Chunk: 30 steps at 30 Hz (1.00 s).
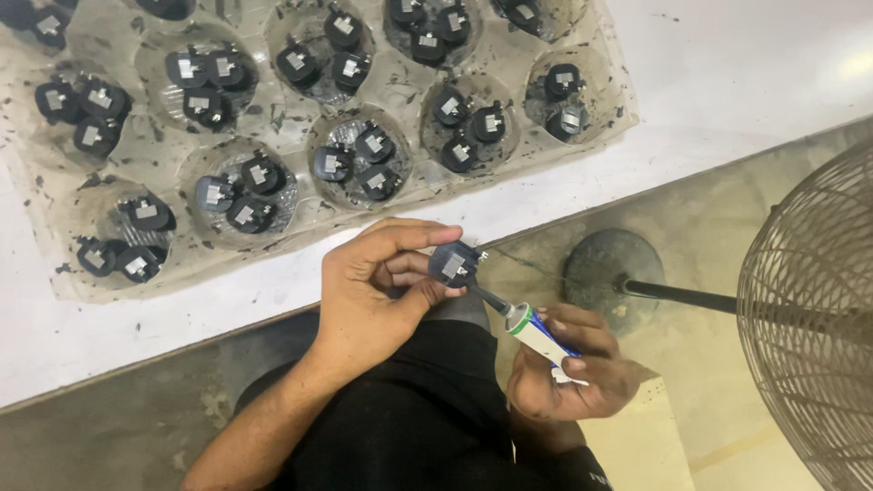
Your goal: The person applies adhesive from a tube to small black components, rotating each part to reach the surfaces, and places the treated parts into a molded plastic tray. They move a chair aside, open the glue tube, and work through the parts one at a time.
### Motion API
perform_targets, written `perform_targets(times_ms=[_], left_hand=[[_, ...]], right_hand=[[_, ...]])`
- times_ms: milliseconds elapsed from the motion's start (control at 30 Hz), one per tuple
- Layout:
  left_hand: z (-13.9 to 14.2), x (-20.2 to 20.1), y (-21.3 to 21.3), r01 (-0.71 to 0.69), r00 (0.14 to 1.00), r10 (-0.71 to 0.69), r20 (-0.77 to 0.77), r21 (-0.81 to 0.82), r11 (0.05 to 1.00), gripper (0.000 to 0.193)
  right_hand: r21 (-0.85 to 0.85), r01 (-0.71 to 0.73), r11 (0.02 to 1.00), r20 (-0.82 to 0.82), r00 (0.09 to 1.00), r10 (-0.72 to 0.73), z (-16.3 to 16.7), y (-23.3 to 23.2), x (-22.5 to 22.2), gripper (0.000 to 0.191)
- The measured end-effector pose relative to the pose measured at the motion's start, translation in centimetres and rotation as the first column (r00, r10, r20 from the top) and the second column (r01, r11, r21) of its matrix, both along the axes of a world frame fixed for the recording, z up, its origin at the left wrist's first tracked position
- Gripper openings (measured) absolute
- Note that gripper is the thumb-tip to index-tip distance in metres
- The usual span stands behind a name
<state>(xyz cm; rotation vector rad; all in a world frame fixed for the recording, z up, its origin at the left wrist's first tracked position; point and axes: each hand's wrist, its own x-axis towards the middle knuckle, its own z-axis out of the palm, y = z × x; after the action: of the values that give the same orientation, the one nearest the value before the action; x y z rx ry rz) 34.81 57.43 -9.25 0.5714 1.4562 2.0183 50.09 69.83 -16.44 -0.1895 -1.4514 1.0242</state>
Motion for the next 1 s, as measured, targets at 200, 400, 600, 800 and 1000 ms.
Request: perform_targets(times_ms=[200,400,600,800,1000], left_hand=[[-0.4,0.6,-1.1,0.000,0.999,0.000,0.044,0.003,1.000,0.046],[-0.4,0.5,-1.7,0.009,0.997,-0.010,0.078,0.010,1.000,0.048],[-0.8,0.3,-2.0,0.053,0.993,-0.056,0.107,0.032,0.998,0.047],[-1.3,0.2,-2.1,0.061,0.987,-0.069,0.148,0.062,0.996,0.047],[-1.4,0.0,-2.3,0.070,0.980,-0.082,0.179,0.071,0.995,0.046]], right_hand=[[0.064,0.036,0.997,0.094,0.995,-0.042,1.2,-0.4,-0.6,0.031],[0.175,0.013,0.984,0.233,0.971,-0.054,2.4,-0.6,-0.6,0.040],[0.244,-0.030,0.969,0.240,0.970,-0.031,2.7,-0.1,-0.8,0.035],[0.248,-0.038,0.968,0.208,0.978,-0.015,2.7,-0.2,-1.2,0.036],[0.222,-0.057,0.973,0.182,0.983,0.016,2.5,-0.6,-1.7,0.036]])
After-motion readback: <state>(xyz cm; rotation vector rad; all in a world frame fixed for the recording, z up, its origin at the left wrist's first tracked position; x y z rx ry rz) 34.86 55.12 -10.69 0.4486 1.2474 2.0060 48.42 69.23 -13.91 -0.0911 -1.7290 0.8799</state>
